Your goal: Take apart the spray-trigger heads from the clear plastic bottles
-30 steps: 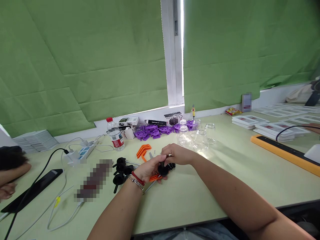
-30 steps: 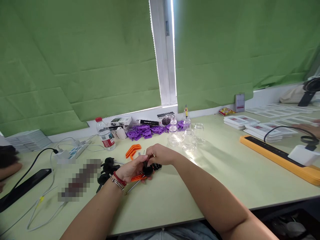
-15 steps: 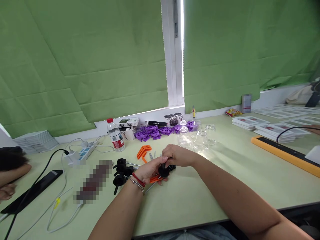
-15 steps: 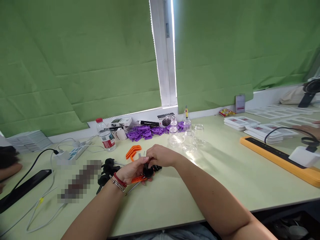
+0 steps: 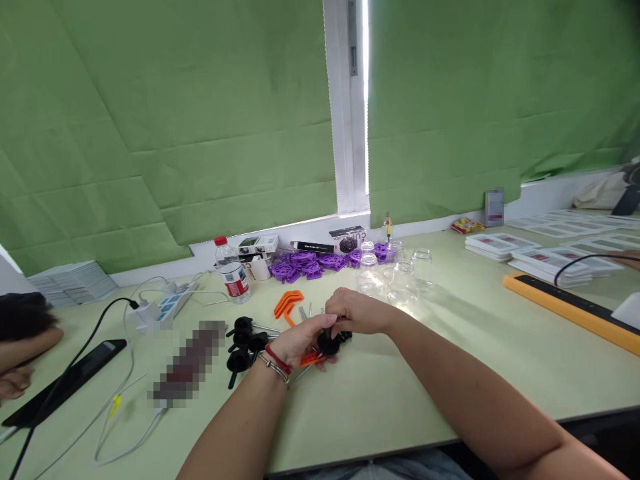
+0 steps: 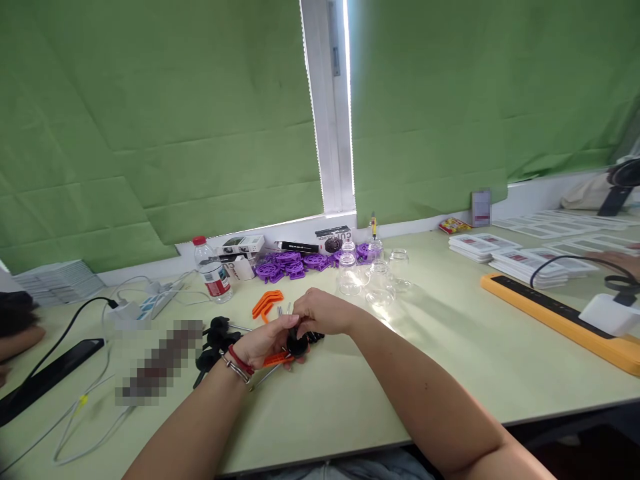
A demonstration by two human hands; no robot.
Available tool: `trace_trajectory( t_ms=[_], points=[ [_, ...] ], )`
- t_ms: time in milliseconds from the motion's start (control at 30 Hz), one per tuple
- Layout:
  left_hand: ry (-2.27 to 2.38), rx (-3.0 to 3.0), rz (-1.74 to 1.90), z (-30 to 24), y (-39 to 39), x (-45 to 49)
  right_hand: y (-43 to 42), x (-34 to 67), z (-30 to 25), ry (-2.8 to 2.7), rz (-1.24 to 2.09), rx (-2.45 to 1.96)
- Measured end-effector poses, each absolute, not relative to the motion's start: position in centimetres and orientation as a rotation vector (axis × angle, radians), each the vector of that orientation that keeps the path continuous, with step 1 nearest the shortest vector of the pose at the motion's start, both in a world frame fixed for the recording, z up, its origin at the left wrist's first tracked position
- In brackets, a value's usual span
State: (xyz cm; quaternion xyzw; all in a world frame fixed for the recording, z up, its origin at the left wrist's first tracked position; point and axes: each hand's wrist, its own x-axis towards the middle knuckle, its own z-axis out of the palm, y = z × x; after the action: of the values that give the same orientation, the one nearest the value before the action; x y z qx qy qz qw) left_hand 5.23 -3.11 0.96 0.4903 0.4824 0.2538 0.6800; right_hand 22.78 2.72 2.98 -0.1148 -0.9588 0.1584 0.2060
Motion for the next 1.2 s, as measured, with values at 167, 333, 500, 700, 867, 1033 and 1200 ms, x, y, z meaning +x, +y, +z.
trace_trajectory(
  t_ms=[167,333,500,700,867,1033,1200],
  points=[
    [1.087,1.102,0.574,0.9,-3.1,5.2,2.8,22.8,2.8,-2.663,0.463,-0.297],
    [1.072,1.113,0.572,0.8,-3.1,5.2,3.2,22.7,2.3,-2.630,0.534,-0.248],
    [1.083,1.111,0.563,0.9,-3.2,5.2,3.5,22.6,1.9,-2.599,0.584,-0.254],
    [1.059,1.123,0.552,0.9,-3.1,5.2,3.6,22.8,1.7,-2.575,0.612,-0.332],
    [1.049,1.118,0.563,0.6,-3.0,5.0,3.5,23.5,1.9,-2.561,0.779,-0.326],
    [1.029,1.112,0.571,0.6,-3.0,5.0,3.2,23.8,2.3,-2.536,0.859,-0.368],
    [1.010,1.111,0.580,0.6,-2.9,4.9,3.2,23.8,2.3,-2.517,0.897,-0.369]
  ],
)
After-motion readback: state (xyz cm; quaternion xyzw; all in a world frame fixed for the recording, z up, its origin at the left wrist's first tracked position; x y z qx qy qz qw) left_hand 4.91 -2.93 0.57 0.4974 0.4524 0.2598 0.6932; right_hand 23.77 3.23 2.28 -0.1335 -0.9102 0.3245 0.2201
